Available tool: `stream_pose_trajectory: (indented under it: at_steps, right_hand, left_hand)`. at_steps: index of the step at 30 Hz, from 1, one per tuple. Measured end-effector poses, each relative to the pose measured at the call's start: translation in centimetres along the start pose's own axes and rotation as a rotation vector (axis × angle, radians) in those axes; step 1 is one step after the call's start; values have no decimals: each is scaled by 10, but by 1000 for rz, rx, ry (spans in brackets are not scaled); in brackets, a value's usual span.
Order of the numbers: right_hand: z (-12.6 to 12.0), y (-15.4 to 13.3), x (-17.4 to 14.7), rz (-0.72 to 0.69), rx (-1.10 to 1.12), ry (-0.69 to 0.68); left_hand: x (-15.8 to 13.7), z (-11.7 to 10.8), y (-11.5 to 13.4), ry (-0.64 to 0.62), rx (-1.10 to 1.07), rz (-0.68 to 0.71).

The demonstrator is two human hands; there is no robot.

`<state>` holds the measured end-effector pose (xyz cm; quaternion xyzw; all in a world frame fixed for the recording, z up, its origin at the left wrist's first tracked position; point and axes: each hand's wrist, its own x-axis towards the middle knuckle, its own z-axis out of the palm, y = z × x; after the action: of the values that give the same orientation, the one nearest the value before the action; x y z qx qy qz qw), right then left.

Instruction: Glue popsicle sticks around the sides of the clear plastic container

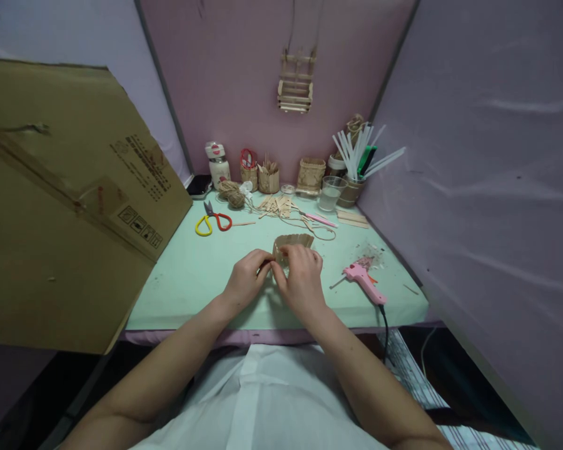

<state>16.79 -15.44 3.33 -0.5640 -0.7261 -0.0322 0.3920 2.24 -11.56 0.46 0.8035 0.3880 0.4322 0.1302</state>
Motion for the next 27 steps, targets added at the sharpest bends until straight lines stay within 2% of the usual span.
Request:
stream_pose_trajectory:
  at_steps: [11, 15, 18, 22, 25, 27]
  right_hand:
    - [10, 6, -4, -47, -92, 83]
    - [3, 8, -7, -31, -125, 184]
    - [-4, 14, -11, 2, -82, 247]
    - [-6, 26, -25, 103, 49, 294]
    - [0, 30, -40, 265, 171, 251]
    - [7, 29, -50, 342, 235, 222]
  left_hand:
    - [1, -6, -1, -211, 11, -144]
    - [3, -20, -5, -334, -10, -207]
    - [11, -35, -17, -435, 35, -232]
    - [37, -42, -42, -612, 47, -182]
    - [58, -28, -58, -760, -92, -149]
    - [65, -15, -64, -794, -233, -87]
